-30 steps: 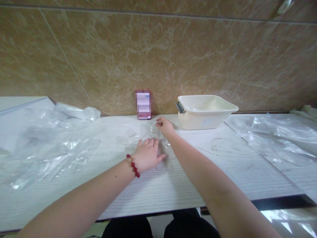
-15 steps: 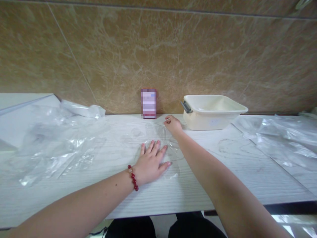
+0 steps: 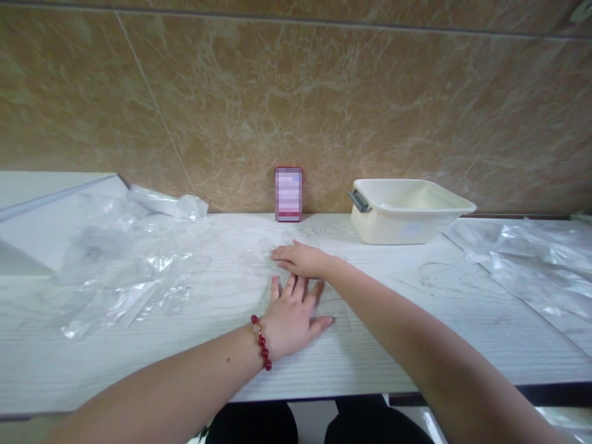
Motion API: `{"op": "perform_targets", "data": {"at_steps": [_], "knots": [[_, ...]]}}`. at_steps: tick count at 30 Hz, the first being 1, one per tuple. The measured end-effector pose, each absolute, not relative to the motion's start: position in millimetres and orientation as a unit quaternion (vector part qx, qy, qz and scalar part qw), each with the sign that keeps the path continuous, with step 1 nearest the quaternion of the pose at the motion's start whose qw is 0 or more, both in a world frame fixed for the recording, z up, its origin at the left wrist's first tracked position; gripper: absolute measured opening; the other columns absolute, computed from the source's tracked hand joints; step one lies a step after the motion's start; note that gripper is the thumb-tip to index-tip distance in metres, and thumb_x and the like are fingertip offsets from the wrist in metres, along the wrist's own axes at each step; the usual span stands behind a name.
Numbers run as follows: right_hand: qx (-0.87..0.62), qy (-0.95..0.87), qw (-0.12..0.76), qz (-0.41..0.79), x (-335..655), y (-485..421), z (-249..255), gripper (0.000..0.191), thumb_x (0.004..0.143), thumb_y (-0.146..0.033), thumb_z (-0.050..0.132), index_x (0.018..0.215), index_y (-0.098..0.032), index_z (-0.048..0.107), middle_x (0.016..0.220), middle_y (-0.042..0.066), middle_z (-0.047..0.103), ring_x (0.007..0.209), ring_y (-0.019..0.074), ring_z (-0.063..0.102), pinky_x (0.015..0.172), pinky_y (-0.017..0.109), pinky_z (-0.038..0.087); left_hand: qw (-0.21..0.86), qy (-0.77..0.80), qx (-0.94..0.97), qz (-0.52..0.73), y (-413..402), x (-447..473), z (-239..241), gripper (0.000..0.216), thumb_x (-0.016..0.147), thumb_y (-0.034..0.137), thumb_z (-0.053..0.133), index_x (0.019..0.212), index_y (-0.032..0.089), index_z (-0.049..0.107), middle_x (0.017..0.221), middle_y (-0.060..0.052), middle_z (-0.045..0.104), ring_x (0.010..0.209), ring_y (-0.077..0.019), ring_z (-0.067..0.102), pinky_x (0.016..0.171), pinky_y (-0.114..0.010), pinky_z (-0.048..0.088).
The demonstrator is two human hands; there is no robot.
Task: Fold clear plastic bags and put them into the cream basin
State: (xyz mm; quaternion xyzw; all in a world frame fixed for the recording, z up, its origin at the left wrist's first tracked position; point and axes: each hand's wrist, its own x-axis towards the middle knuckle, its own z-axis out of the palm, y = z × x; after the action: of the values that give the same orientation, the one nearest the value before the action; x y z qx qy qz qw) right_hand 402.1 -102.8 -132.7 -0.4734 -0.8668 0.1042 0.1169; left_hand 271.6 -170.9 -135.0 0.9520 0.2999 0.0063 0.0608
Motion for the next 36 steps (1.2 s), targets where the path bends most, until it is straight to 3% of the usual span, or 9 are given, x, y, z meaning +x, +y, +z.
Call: {"op": "perform_targets", "data": {"at_steps": [7, 14, 20, 24, 29, 33, 36], "knots": [[-0.514, -0.852, 0.07, 0.067, 399, -90, -138, 0.041, 0.082, -0.038, 0.032, 0.12, -0.026, 0.038, 0.128, 0.002, 0.035, 0.119, 0.0225, 0.026, 0.095, 0.051, 0.012, 0.076, 0.287, 0.955, 0.012, -169, 267, -133, 0.068, 0.073, 0.063, 0.013, 0.129, 0.025, 0.019, 0.136, -0.013, 0.012, 0.122, -0.0349, 0.007, 0.087, -0.061, 0.007], [-0.555, -0.829, 0.057, 0.038, 390, -69, -139, 0.044, 0.08, -0.043, 0.033, 0.121, -0.028, 0.037, 0.13, 0.002, 0.033, 0.12, 0.0274, 0.022, 0.093, 0.055, 0.011, 0.083, 0.279, 0.956, 0.025, -168, 264, -138, 0.068, 0.073, 0.063, 0.011, 0.129, 0.025, 0.019, 0.137, -0.013, 0.011, 0.123, -0.0344, 0.004, 0.088, -0.061, 0.003], [-0.411, -0.91, 0.062, 0.007, 373, -68, -123, 0.03, 0.078, -0.021, 0.039, 0.1, -0.032, 0.056, 0.114, -0.003, 0.05, 0.116, 0.0186, 0.029, 0.096, 0.049, 0.008, 0.08, 0.276, 0.958, 0.016, -168, 263, -134, 0.068, 0.073, 0.062, 0.011, 0.127, 0.023, 0.026, 0.135, -0.013, 0.017, 0.123, -0.0339, 0.005, 0.09, -0.059, 0.001], [-0.438, -0.898, 0.04, -0.011, 357, -67, -125, 0.038, 0.075, -0.013, 0.04, 0.103, -0.036, 0.054, 0.118, -0.006, 0.046, 0.118, 0.0208, 0.024, 0.094, 0.053, 0.003, 0.07, 0.283, 0.956, -0.014, -170, 265, -131, 0.067, 0.075, 0.06, 0.013, 0.125, 0.02, 0.033, 0.133, -0.014, 0.024, 0.123, -0.0337, 0.007, 0.091, -0.058, 0.0], [-0.505, -0.862, 0.044, -0.012, 356, -58, -129, 0.043, 0.073, -0.011, 0.042, 0.107, -0.037, 0.05, 0.124, -0.004, 0.04, 0.118, 0.0249, 0.023, 0.092, 0.056, 0.01, 0.068, 0.279, 0.958, -0.014, -169, 266, -133, 0.068, 0.074, 0.061, 0.014, 0.124, 0.019, 0.034, 0.133, -0.013, 0.024, 0.123, -0.034, 0.007, 0.091, -0.058, 0.0], [-0.52, -0.84, 0.155, -0.009, 385, -68, -111, 0.042, 0.073, -0.005, 0.037, 0.109, -0.022, 0.051, 0.115, 0.003, 0.049, 0.109, 0.0165, 0.038, 0.094, 0.038, 0.025, 0.06, 0.268, 0.961, 0.036, -166, 264, -132, 0.068, 0.074, 0.061, 0.012, 0.126, 0.021, 0.029, 0.135, -0.011, 0.02, 0.123, -0.0328, 0.007, 0.092, -0.056, 0.003], [-0.564, -0.794, 0.227, 0.022, 411, -95, -99, 0.038, 0.075, -0.007, 0.033, 0.107, -0.018, 0.052, 0.108, 0.003, 0.054, 0.101, 0.0131, 0.046, 0.089, 0.03, 0.033, 0.034, 0.315, 0.946, 0.062, -162, 263, -130, 0.071, 0.076, 0.058, 0.01, 0.127, 0.012, 0.028, 0.133, -0.015, 0.023, 0.123, -0.0323, 0.009, 0.094, -0.053, 0.003]]}}
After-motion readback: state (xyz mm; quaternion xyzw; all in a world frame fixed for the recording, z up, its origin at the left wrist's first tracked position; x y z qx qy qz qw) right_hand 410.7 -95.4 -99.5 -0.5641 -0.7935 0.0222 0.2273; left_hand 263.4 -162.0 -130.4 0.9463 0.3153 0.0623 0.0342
